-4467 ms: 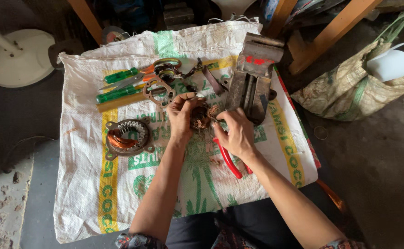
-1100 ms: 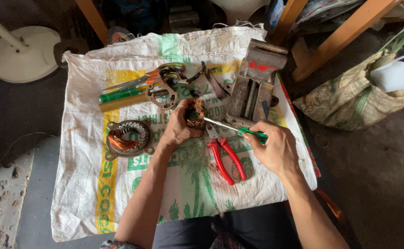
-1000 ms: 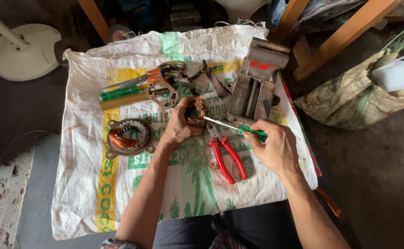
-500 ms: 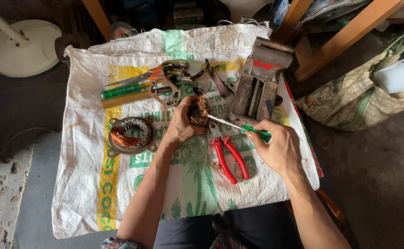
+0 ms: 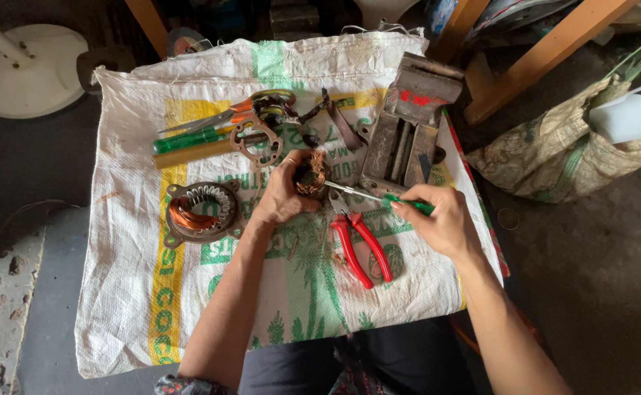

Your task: The person pulls copper wire out of an electric motor stator using pliers and a screwdriver.

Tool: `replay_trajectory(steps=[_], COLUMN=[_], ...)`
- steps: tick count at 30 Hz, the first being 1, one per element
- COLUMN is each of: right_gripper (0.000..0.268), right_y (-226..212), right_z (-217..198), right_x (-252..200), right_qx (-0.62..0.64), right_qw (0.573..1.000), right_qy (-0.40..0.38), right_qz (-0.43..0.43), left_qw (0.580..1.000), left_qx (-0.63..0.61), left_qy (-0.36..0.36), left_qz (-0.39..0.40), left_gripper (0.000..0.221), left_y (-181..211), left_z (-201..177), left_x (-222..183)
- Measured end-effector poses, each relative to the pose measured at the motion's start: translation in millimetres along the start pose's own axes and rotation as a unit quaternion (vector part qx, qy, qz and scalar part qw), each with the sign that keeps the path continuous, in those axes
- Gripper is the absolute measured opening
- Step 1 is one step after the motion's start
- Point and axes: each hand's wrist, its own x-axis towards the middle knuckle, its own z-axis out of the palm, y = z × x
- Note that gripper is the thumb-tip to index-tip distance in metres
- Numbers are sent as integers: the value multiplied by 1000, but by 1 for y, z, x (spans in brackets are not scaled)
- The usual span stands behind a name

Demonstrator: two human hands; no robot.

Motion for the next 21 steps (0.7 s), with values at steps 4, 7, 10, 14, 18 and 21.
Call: replay_trajectory(steps=[4, 7, 10, 14, 18, 21], right_gripper=[14, 20, 22, 24, 21, 20], right_y=[-1, -10, -5, -4, -17, -28], right_z=[-3, 5, 12, 8, 10, -6], right_x=[2, -9, -8, -10, 0, 12], right_qx=[-42, -139, -93, -51, -173, -157], right_qw=[999, 971, 990, 995, 980, 987], right_qy=[12, 96, 55, 22, 25, -23], right_qz=[-2, -168, -89, -84, -97, -4], left_qw=[1000, 999, 998, 999, 999, 1000], left_qx=[-5, -45, -55, -43, -38, -14], left_qy=[-9, -13, -16, -15, -11, -10], left_qz=[17, 8, -4, 21, -1, 1], left_gripper=[93, 93, 92, 89, 90, 89], left_y=[-1, -2, -2, -2, -3, -4], left_z=[-1, 0, 1, 1, 2, 3], left_x=[1, 2, 2, 2, 2, 3])
